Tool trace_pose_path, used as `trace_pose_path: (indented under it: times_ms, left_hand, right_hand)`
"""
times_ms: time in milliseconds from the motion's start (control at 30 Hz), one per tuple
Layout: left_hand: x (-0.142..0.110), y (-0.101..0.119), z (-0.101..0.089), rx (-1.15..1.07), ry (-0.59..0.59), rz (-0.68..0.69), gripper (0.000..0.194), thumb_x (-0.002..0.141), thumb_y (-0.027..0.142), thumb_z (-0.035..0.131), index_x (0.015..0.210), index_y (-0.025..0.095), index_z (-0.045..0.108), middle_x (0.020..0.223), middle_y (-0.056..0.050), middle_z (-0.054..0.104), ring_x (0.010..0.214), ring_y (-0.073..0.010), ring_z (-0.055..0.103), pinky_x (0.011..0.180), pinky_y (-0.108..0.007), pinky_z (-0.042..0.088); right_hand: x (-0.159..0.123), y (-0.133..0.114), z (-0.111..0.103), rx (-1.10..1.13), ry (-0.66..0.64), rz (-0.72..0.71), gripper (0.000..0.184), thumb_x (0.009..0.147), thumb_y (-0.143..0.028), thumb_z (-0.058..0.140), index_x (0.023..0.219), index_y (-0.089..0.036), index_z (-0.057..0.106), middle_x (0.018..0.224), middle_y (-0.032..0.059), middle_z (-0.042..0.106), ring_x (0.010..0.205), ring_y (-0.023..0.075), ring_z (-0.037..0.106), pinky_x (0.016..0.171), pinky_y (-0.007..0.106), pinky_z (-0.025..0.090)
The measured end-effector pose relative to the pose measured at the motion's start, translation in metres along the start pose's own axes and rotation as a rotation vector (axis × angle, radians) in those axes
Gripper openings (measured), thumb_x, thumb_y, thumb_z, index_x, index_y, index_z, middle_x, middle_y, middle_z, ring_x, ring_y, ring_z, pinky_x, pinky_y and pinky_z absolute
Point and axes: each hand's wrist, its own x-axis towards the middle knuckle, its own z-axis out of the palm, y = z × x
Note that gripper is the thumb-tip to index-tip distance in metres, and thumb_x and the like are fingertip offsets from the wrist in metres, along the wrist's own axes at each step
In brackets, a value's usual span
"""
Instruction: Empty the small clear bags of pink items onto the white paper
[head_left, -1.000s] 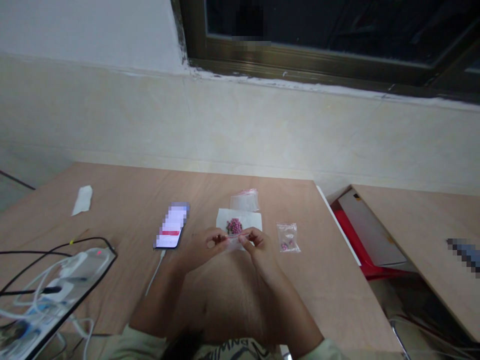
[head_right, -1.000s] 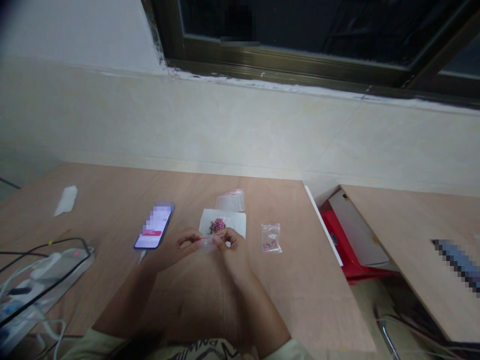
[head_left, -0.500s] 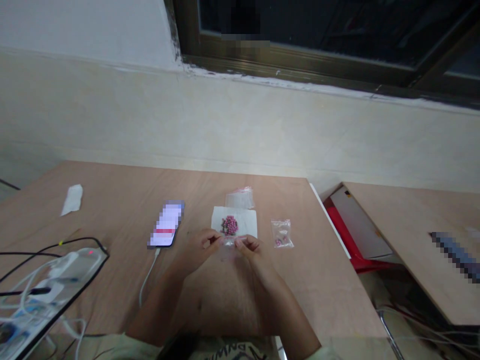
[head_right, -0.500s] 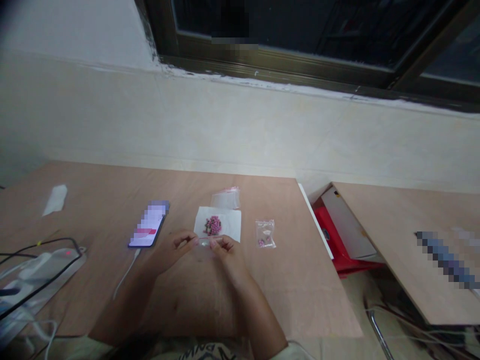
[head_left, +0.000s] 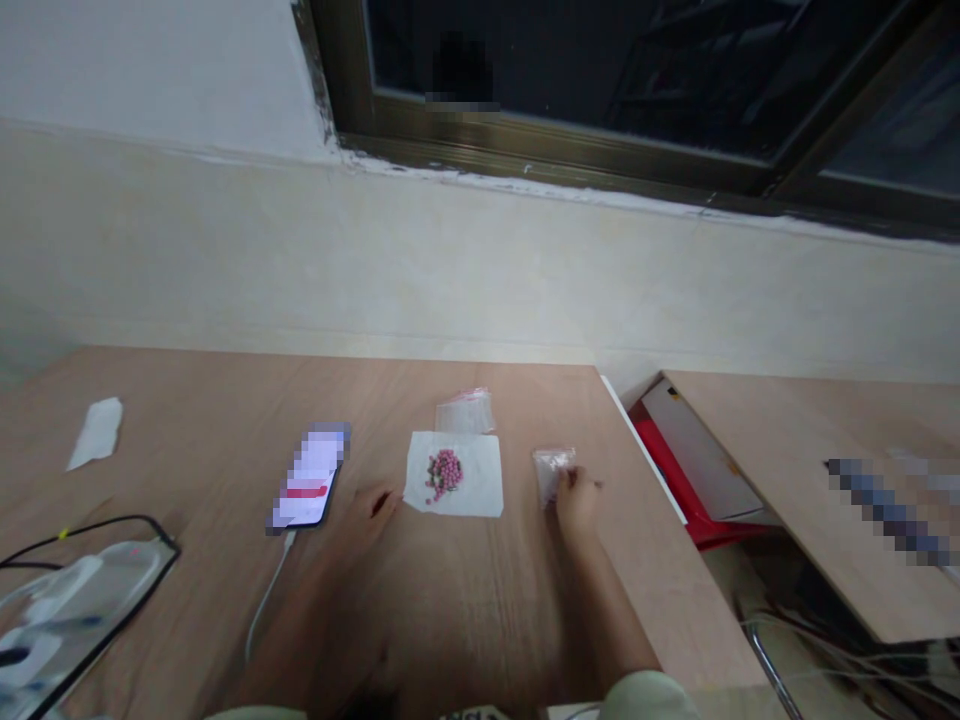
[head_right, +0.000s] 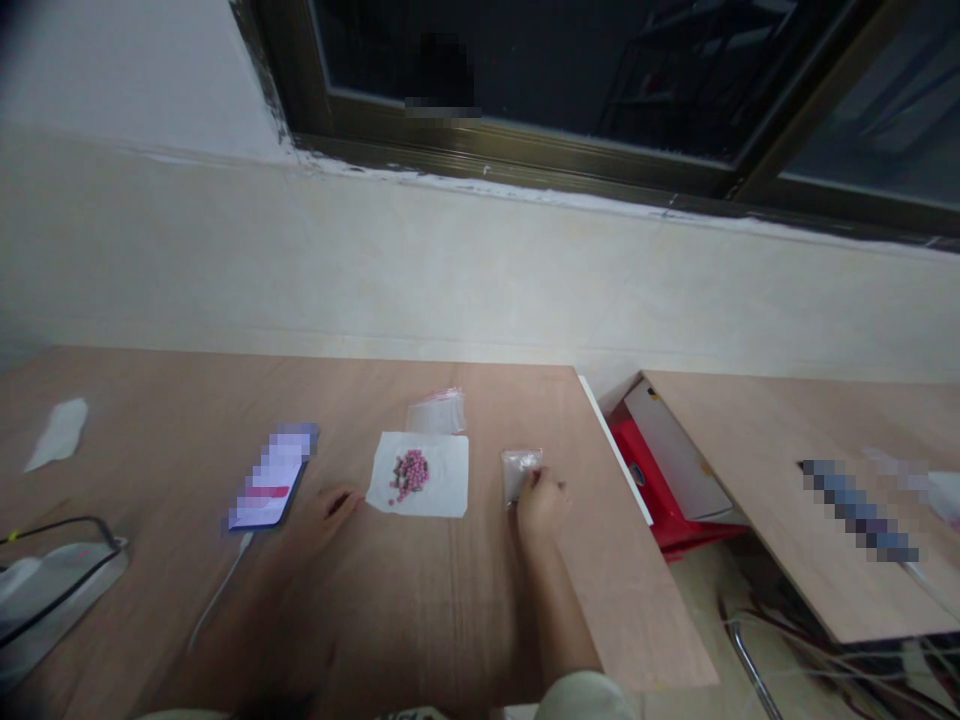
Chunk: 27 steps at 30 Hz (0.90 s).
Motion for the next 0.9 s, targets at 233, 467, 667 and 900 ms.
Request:
trace_pose_path:
  times_ms: [233,467,667,900]
  left_hand:
    - [0.000,-0.017,0.008,-0.004,0.042,-0.002,0.024,0.079,0.037,0.042,0.073,0.020,0.058,0.078,-0.004,0.061,0.078,-0.0214,0.055,0.074,-0.034,0.044]
    - [-0.003,-0.015,0.005,-0.076,0.034,0.041,0.020,0.078,0.035,0.044,0.069,0.024,0.058,0.075,-0.003,0.062,0.076,-0.0233,0.054,0.072,-0.034,0.043]
    - [-0.002,-0.016,0.005,-0.037,0.022,0.032,0.024,0.080,0.036,0.041,0.068,0.022,0.056,0.075,-0.004,0.060,0.076,-0.0214,0.053,0.073,-0.034,0.043]
    - [-0.004,-0.013,0.004,-0.040,0.031,0.024,0.022,0.079,0.034,0.042,0.065,0.023,0.055,0.073,-0.003,0.059,0.073,-0.0215,0.052,0.069,-0.034,0.042]
  right_hand:
    - [0.002,-0.064,0.016,-0.205,0.051,-0.148,0.031,0.081,-0.035,0.043,0.093,-0.010,0.057,0.093,0.0180,0.058,0.088,0.0291,0.048,0.076,0.037,0.031]
    - [-0.005,-0.142,0.065,-0.246,-0.277,-0.258,0.033,0.078,-0.036,0.052,0.096,-0.008,0.056,0.100,0.0209,0.057,0.093,0.0290,0.050,0.075,0.036,0.033]
    - [-0.005,-0.145,0.072,-0.233,-0.283,-0.180,0.017,0.078,-0.017,0.047,0.088,-0.012,0.059,0.098,0.0183,0.059,0.093,0.0281,0.052,0.073,0.035,0.034]
    - [0.003,-0.129,0.065,0.003,-0.208,-0.124,0.024,0.080,-0.017,0.036,0.086,-0.016,0.059,0.079,0.0115,0.064,0.069,0.0207,0.058,0.058,0.029,0.034]
